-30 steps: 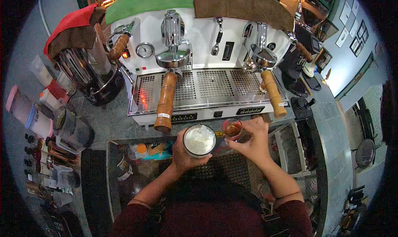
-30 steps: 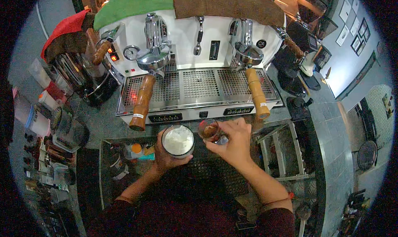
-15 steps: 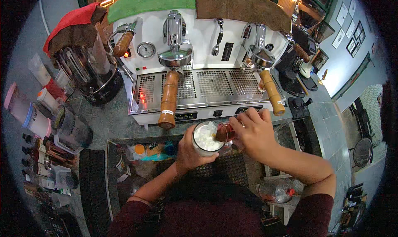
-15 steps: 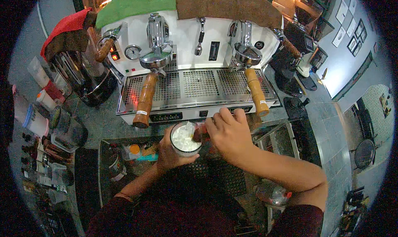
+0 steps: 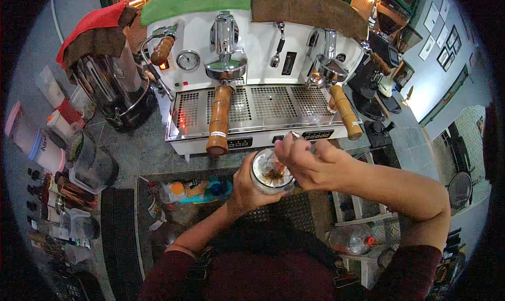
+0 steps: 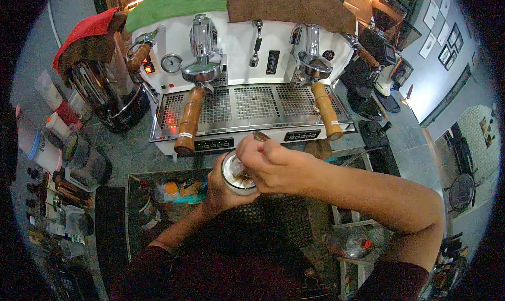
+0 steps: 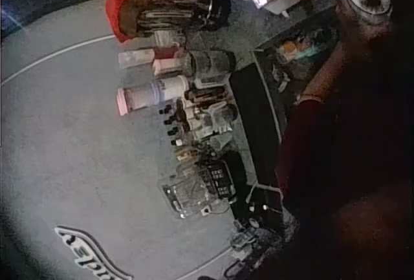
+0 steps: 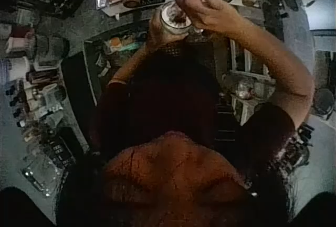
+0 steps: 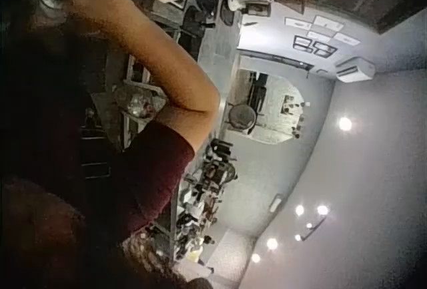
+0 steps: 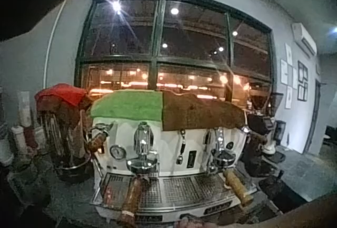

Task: The person prepares a coffee beverage by getting ice, milk, and pouring it into a glass with coffee.

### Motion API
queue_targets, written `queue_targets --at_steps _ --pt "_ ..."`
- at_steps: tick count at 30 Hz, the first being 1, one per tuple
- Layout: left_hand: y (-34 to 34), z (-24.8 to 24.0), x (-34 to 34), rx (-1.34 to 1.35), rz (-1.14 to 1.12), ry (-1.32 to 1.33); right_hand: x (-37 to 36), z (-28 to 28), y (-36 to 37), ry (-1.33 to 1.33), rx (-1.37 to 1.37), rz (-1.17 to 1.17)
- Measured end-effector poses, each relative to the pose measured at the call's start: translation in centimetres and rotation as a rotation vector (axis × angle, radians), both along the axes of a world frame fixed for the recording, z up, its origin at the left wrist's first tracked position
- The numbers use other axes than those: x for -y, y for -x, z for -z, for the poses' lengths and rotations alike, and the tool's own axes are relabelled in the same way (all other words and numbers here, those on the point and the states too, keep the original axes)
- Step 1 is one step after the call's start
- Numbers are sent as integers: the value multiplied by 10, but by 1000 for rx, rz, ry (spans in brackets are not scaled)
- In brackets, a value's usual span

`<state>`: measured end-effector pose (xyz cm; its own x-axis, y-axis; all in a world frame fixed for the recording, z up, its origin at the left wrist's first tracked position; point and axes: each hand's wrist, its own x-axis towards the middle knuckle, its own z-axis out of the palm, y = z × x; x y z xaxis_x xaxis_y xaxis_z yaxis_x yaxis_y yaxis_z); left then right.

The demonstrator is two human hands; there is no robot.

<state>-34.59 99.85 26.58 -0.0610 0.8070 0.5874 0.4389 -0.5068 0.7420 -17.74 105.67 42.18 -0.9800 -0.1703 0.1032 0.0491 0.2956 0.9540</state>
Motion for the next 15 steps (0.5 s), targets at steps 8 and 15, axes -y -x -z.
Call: queue_targets --at_steps 8,15 --pt "4 -1 2 29 -8 43 -4 0 9 -153 -26 -114" --pt "7 0 4 101 -3 121 -6 20 7 -44 -178 -140"
